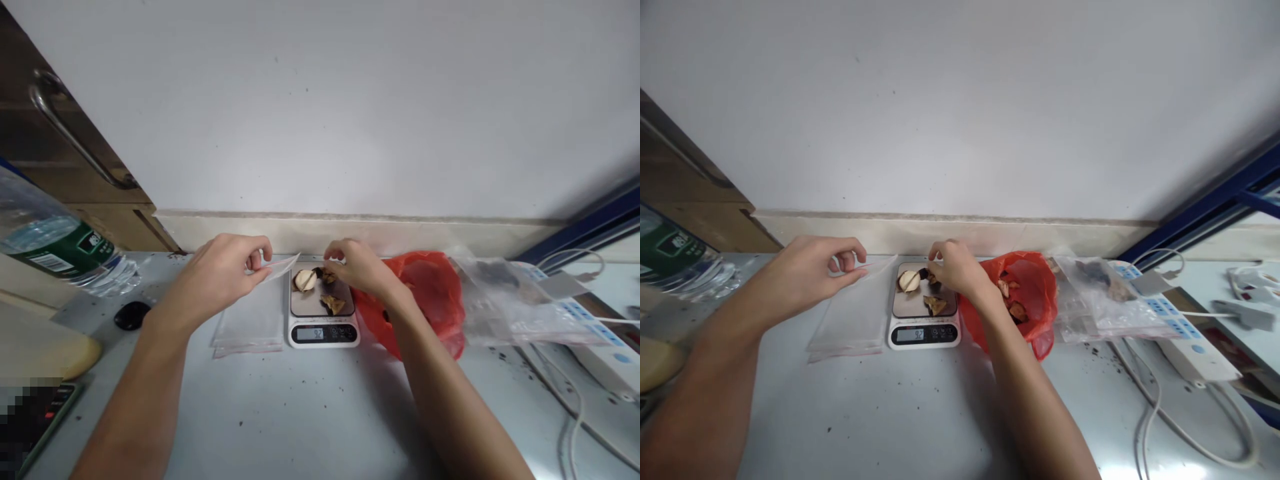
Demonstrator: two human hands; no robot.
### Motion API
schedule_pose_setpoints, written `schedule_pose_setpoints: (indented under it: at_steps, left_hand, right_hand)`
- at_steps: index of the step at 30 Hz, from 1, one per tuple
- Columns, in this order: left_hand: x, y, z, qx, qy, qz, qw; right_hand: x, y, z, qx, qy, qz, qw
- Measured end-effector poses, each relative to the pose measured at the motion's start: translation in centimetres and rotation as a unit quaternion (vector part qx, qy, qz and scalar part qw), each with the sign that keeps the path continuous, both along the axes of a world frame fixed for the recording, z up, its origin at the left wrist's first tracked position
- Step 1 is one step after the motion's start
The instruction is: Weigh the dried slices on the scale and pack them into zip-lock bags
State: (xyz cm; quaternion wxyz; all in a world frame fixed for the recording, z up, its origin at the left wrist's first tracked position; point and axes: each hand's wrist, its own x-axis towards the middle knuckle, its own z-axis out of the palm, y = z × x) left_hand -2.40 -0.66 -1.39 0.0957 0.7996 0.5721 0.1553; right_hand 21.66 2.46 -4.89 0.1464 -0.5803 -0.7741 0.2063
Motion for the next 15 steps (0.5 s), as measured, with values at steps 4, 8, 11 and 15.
schedule_pose_setpoints:
  at_steps: [4, 8, 11, 15]
  left_hand:
    - [0.0, 0.0, 0.0, -0.006, 0.005, 0.001, 1.0]
    - [0.0, 0.0, 0.0, -0.01, 0.009, -0.003, 1.0]
    - [0.0, -0.1, 0.0, -0.013, 0.007, -0.005, 1.0]
    - [0.1, 0.0, -0.2, -0.018, -0.003, -0.009, 1.0]
  right_hand:
    - [-1.2, 1.0, -1.3, -0.037, 0.02, 0.053, 0.998]
    - [-1.4, 1.5, -2.0, -0.05, 0.031, 0.049, 0.997]
    - [-1.4, 1.5, -2.2, -0.048, 0.053, 0.026, 0.997]
    - [-1.4, 1.4, -2.0, -0.054, 0.106, 0.0, 0.993]
